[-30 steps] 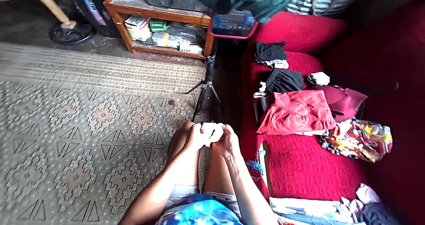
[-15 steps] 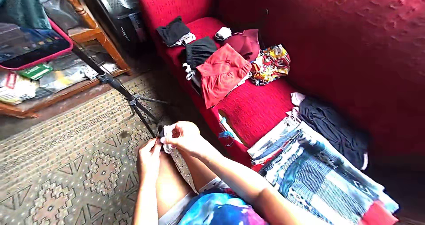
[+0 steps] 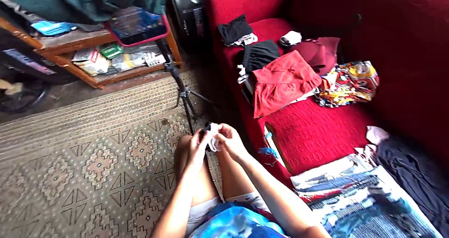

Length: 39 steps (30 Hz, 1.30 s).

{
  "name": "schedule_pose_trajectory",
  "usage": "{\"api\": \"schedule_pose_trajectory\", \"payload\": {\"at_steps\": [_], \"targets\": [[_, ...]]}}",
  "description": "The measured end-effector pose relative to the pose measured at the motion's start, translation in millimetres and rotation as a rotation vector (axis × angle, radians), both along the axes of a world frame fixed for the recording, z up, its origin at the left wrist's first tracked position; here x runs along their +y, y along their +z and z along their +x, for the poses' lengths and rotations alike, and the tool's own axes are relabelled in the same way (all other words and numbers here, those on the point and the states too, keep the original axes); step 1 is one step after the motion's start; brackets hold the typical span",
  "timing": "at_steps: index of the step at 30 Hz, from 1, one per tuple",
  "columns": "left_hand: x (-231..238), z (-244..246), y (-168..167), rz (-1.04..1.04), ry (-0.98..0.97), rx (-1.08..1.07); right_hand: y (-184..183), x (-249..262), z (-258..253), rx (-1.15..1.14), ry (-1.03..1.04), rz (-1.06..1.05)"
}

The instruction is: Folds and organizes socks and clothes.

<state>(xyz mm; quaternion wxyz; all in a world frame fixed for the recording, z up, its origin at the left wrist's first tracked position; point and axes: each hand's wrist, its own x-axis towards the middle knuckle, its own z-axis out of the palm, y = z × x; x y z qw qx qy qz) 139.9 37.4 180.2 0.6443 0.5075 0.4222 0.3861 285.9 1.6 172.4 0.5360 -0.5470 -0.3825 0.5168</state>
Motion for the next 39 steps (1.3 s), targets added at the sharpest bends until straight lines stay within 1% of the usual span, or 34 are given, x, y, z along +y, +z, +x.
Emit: {"api": "schedule_pose_trajectory", "payload": {"at_steps": [4, 6, 7, 9, 11, 12, 13, 15, 17, 18, 20, 23, 25, 28, 29, 31, 33, 36, 37, 39], "targets": [[-0.5, 1.8, 8.3, -0.005, 0.053, 0.038, 5.2, -3.1, -0.7, 0.189, -0.055, -0.033], [-0.6, 1.6, 10.6, 0.033, 0.054, 0.083, 3.8, -2.2, -1.3, 0.252, -0.085, -0.027], [-1.5, 1.8, 10.2, 0.083, 0.052, 0.13, 0.2, -2.4, -2.2, 0.232, -0.088, -0.01], [-3.7, 3.8, 2.4, 0.171, 0.042, 0.181, -8.1, -4.3, -6.4, 0.07, -0.079, 0.012], [-7.7, 6.1, -6.1, 0.22, 0.052, 0.205, -5.8, -8.2, -12.5, -0.107, -0.068, -0.02], [-9.2, 6.2, -8.9, 0.228, 0.066, 0.213, -6.2, -9.0, -13.7, -0.139, -0.069, -0.02], [-10.2, 5.8, -11.0, 0.214, 0.086, 0.198, -9.3, -8.7, -13.0, -0.125, -0.083, -0.001], [-11.2, 1.3, -9.2, 0.127, 0.136, 0.129, -11.4, -6.4, -8.1, 0.024, -0.136, 0.025], [-7.1, -9.4, -6.2, 0.078, 0.192, 0.112, 6.0, -7.8, -1.3, 0.192, -0.231, -0.032], [-2.0, -16.4, -5.2, 0.102, 0.214, 0.138, 17.2, -9.9, 6.6, 0.234, -0.286, -0.041], [8.1, -30.3, 10.0, 0.173, 0.235, 0.147, 38.6, -17.4, 32.3, 0.261, -0.369, 0.049], [17.0, -43.7, 25.9, 0.282, 0.262, 0.183, 74.5, -40.6, 82.2, 0.197, -0.429, 0.248], [14.1, -38.0, 30.5, 0.273, 0.223, 0.219, 90.4, -58.7, 113.8, 0.127, -0.522, 0.327], [0.4, -4.8, 32.5, 0.262, 0.105, 0.256, 97.2, -78.6, 147.5, 0.028, -0.686, 0.391], [-6.8, 8.5, 34.8, 0.263, 0.049, 0.233, 96.2, -83.0, 155.1, 0.014, -0.711, 0.4], [-18.8, 30.9, 36.4, 0.246, -0.068, 0.083, 91.8, -89.9, 165.4, 0.027, -0.714, 0.408], [-26.6, 41.4, 42.2, 0.193, -0.167, -0.062, 90.8, -94.4, 166.1, 0.095, -0.708, 0.413], [-30.5, 42.2, 46.6, 0.142, -0.204, -0.131, 96.0, -93.1, 154.8, 0.13, -0.76, 0.38], [-30.3, 40.4, 39.8, 0.133, -0.2, -0.13, 96.7, -92.2, 151.5, 0.136, -0.758, 0.382], [-28.5, 32.6, 11.4, 0.069, -0.153, -0.111, 96.4, -87.6, 144.3, 0.158, -0.719, 0.381]]}}
